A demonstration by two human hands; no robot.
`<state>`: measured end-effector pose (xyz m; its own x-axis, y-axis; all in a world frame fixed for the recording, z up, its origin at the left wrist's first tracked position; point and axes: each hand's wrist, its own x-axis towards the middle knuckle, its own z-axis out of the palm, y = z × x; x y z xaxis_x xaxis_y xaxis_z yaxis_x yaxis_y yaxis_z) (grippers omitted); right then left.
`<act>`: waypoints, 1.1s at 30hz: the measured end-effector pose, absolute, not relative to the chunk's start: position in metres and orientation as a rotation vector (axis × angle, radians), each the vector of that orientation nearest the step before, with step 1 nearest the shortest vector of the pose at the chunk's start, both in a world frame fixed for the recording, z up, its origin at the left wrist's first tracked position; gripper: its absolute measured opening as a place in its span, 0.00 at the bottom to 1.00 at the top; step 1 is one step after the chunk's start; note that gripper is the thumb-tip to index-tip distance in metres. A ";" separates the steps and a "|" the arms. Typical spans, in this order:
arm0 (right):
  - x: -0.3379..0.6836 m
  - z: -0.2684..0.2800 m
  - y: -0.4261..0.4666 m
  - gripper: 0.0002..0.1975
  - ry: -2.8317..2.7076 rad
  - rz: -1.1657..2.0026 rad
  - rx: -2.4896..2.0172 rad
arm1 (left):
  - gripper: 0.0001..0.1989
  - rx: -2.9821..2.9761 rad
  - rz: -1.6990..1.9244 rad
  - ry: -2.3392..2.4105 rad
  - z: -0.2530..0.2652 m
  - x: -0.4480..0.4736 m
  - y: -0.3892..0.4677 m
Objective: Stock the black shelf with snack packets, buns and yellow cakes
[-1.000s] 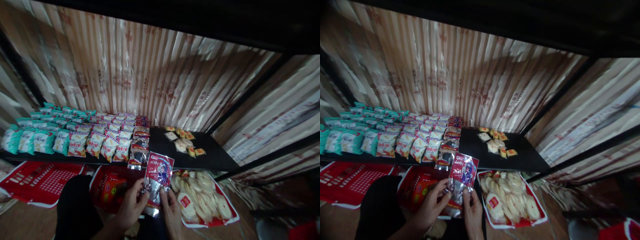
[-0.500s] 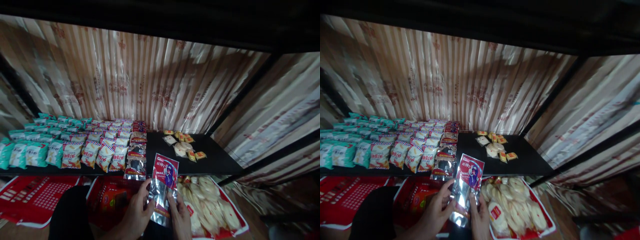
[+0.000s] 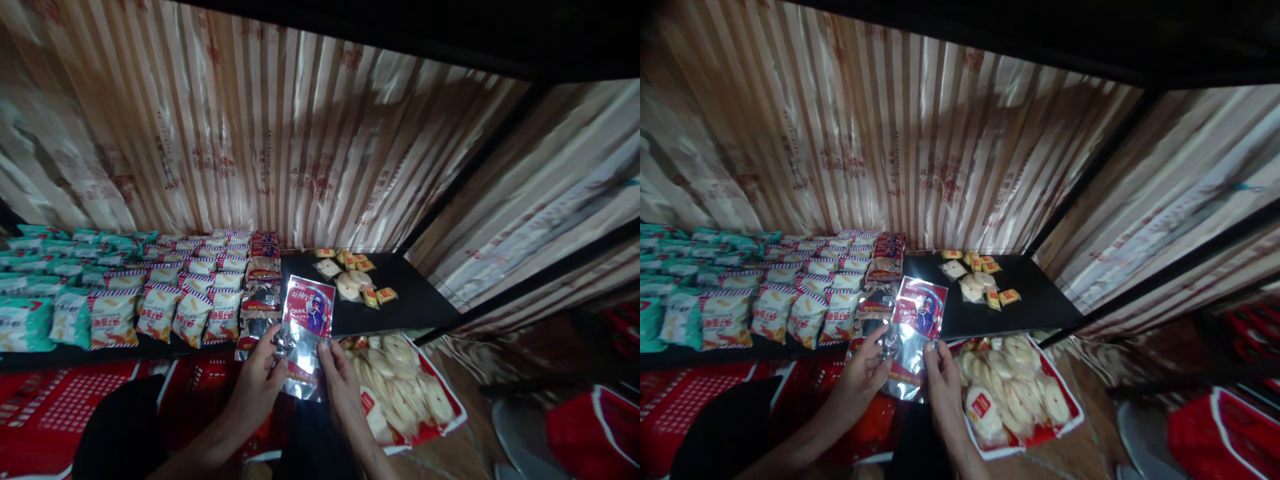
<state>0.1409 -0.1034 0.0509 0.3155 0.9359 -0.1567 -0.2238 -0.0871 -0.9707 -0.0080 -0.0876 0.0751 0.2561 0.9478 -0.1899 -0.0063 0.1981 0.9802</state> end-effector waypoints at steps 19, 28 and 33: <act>0.125 0.053 -0.003 0.24 -1.072 1.012 -1.241 | 0.25 1.088 1.156 1.152 0.052 -0.038 -0.014; 0.118 0.042 0.028 0.21 -1.348 0.880 -1.409 | 0.22 1.089 1.182 1.308 0.041 -0.047 0.004; 0.116 0.045 0.029 0.20 -1.527 0.752 -1.571 | 0.23 0.989 1.136 1.297 0.041 -0.049 0.006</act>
<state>0.1157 0.0285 0.0454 0.0932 0.9890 0.1148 0.5119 0.0513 -0.8575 -0.0487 0.0056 0.0408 -0.0566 0.9787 -0.1974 -0.0667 0.1936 0.9788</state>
